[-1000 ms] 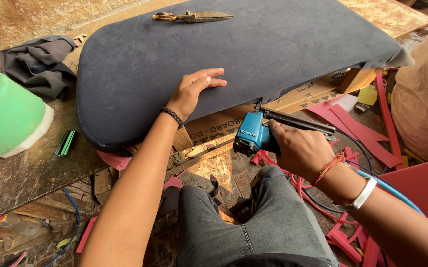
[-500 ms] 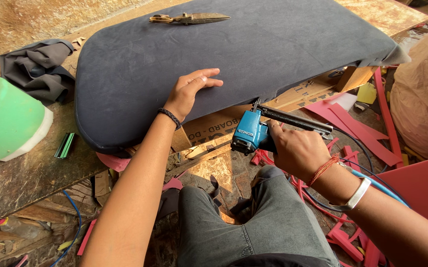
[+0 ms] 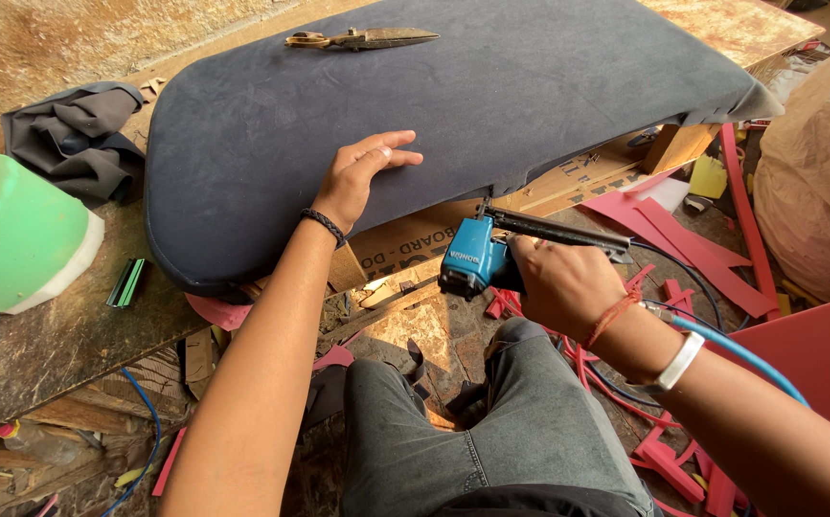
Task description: The person covers a foam seat cushion with dark fabric, pulling the fabric taut around the foam and trimming excess material with scissors. They use a pneumatic nail gun to fasten the fabric to the cushion's wooden base along the edges, then begin fitting fabric over another cushion.
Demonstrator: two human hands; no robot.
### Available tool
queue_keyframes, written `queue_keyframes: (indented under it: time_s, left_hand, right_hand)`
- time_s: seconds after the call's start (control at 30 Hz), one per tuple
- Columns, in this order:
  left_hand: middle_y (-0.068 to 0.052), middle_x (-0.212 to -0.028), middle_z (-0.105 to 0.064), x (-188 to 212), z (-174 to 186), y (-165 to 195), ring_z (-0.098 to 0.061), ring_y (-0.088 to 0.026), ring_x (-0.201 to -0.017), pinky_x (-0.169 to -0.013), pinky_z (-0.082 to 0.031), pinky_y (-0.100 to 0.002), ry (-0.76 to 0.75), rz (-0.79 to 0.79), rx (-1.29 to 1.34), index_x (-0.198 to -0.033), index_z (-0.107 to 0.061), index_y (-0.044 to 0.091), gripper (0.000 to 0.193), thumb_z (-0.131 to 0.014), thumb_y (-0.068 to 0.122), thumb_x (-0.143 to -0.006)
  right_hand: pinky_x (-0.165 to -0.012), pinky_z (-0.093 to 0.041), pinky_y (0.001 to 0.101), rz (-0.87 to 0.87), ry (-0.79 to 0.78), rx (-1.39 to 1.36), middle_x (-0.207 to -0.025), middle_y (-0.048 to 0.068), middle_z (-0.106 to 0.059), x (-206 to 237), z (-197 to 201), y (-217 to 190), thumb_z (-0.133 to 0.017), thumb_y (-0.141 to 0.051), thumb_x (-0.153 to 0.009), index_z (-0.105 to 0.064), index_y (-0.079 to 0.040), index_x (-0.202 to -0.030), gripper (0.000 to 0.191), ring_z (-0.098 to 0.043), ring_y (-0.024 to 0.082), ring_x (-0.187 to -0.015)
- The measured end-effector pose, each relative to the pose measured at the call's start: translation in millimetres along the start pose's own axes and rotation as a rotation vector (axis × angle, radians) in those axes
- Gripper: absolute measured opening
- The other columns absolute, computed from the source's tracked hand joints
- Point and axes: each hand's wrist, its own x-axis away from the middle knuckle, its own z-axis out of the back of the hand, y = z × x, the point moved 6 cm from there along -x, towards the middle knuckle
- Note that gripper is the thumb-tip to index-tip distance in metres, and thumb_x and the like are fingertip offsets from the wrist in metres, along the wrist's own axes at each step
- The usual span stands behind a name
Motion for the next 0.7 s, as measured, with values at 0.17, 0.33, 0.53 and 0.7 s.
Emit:
queue_keyframes:
  time_s: [0.17, 0.33, 0.53, 0.7]
  left_hand:
    - [-0.012, -0.120, -0.078, 8, 2, 1, -0.065, -0.022, -0.123, -0.115, -0.042, -0.038, 0.068, -0.032, 0.014, -0.137, -0.064, 0.004, 0.050, -0.043, 0.029, -0.100]
    - [-0.011, -0.118, -0.078, 12, -3, -3, -0.069, -0.020, -0.115, -0.103, -0.051, -0.032, 0.149, -0.003, -0.012, -0.131, -0.068, 0.002, 0.038, -0.053, 0.019, -0.101]
    - [-0.010, -0.116, -0.078, 17, -13, 11, -0.075, -0.019, -0.112, -0.095, -0.057, -0.030, 0.251, 0.026, -0.222, -0.122, -0.071, 0.003, 0.034, -0.064, 0.009, -0.089]
    - [-0.007, -0.111, -0.080, 22, -13, 23, -0.076, -0.017, -0.107, -0.093, -0.057, -0.029, 0.259, 0.070, -0.347, -0.116, -0.075, 0.006, 0.031, -0.066, 0.010, -0.086]
  right_hand:
    - [-0.060, -0.055, 0.0497, -0.018, 0.019, -0.196, -0.074, 0.016, -0.071, 9, -9, 7, -0.068, -0.014, -0.071, -0.055, -0.015, -0.144, 0.074, -0.070, 0.036, -0.070]
    - [-0.067, -0.055, 0.0483, -0.096, 0.072, -0.462, -0.075, 0.020, -0.070, 29, 5, 31, -0.077, -0.023, -0.072, -0.054, -0.027, -0.148, 0.080, -0.070, 0.038, -0.070]
    - [-0.067, -0.054, 0.0506, 0.170, 0.336, -0.245, -0.099, 0.015, -0.072, -31, 77, 87, -0.076, -0.024, -0.081, -0.059, -0.023, -0.142, 0.063, -0.068, 0.041, -0.085]
    - [-0.106, -0.042, 0.0426, 0.345, 0.402, 0.028, -0.119, 0.003, -0.072, -143, 88, 115, -0.068, -0.002, -0.079, -0.067, -0.030, -0.133, 0.061, -0.062, 0.026, -0.118]
